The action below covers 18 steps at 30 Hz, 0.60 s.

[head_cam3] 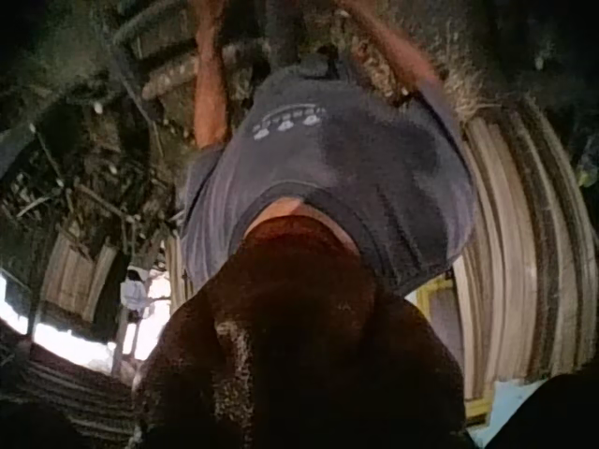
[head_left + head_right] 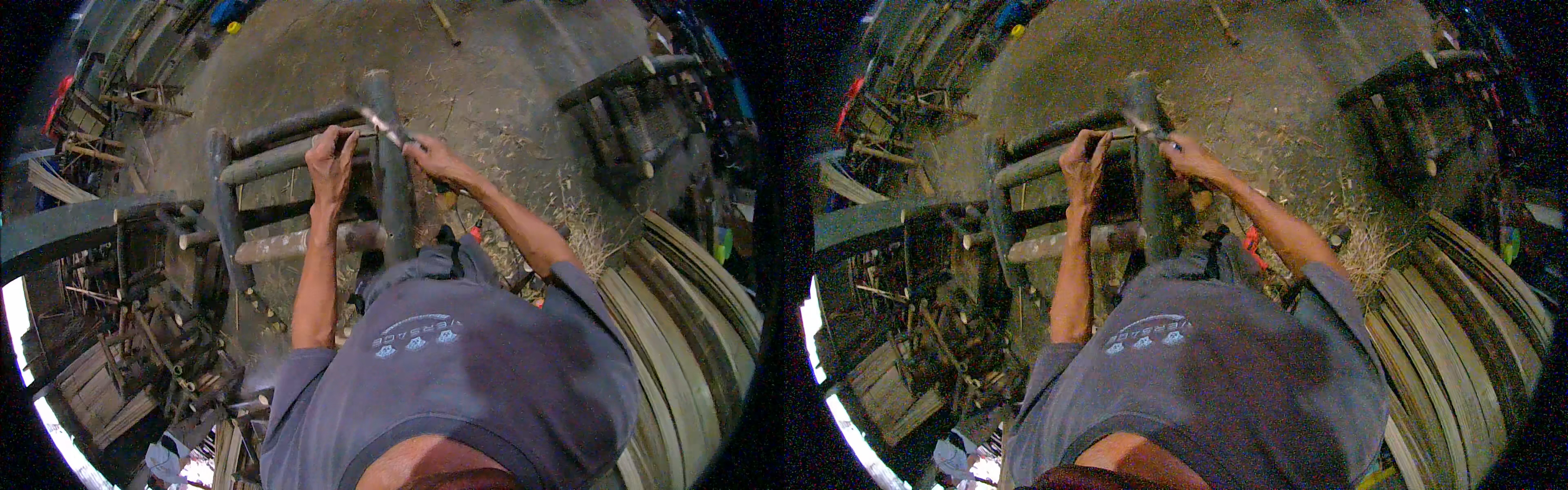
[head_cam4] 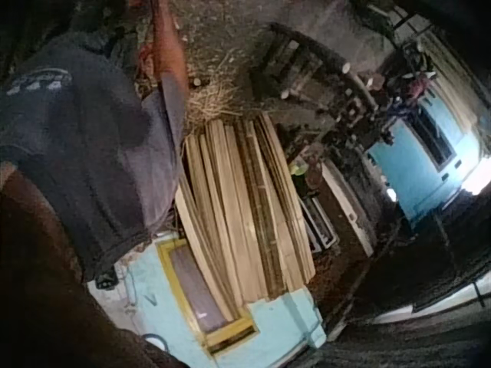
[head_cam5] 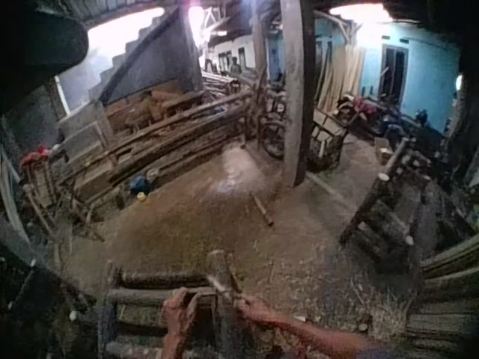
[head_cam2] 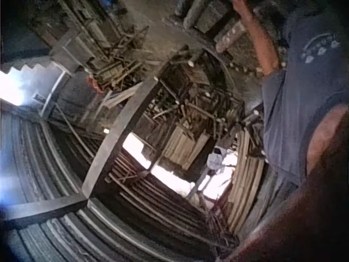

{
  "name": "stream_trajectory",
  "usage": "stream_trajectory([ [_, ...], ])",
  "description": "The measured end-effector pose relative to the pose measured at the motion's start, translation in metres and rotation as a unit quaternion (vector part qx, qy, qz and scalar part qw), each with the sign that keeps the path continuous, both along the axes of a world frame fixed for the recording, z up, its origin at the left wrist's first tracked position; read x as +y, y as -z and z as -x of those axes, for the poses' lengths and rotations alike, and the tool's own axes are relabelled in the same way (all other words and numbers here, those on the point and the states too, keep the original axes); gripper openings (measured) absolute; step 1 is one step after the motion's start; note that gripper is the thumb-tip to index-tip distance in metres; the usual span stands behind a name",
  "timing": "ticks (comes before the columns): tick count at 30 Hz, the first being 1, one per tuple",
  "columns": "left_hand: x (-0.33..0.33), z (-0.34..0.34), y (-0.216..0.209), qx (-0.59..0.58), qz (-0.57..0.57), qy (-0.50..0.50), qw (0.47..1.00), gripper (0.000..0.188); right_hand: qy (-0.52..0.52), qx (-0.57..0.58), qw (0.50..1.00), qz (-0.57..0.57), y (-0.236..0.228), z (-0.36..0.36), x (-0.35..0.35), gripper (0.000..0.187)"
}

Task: The person assembles a bamboo chair frame by inserting wooden dowels into pre-drilled holes and tapping them in with a hammer. They then use a red power drill to drive screws into the joints to secure the structure.

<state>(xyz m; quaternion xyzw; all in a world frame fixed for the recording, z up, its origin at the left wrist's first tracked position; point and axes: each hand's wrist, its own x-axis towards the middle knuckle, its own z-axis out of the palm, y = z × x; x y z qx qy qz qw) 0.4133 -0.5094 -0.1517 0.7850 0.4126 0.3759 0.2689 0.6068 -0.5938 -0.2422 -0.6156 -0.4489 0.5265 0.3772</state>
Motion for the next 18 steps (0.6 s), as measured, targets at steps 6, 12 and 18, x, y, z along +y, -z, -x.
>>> stream_trajectory([
  [6,0.014,-0.007,-0.006,-0.005,0.007,0.075,0.997,0.012,0.117,-0.2,0.968,-0.091,-0.084,-0.027,-0.049,0.057],
  [12,0.049,-0.033,-0.022,0.088,-0.019,0.191,0.977,0.015,-0.106,-0.369,0.918,-0.102,-0.053,-0.027,-0.16,0.068],
  [18,0.064,-0.054,-0.015,0.087,0.016,0.198,0.976,0.017,-0.103,-0.392,0.914,-0.009,-0.063,0.067,-0.101,0.053],
])
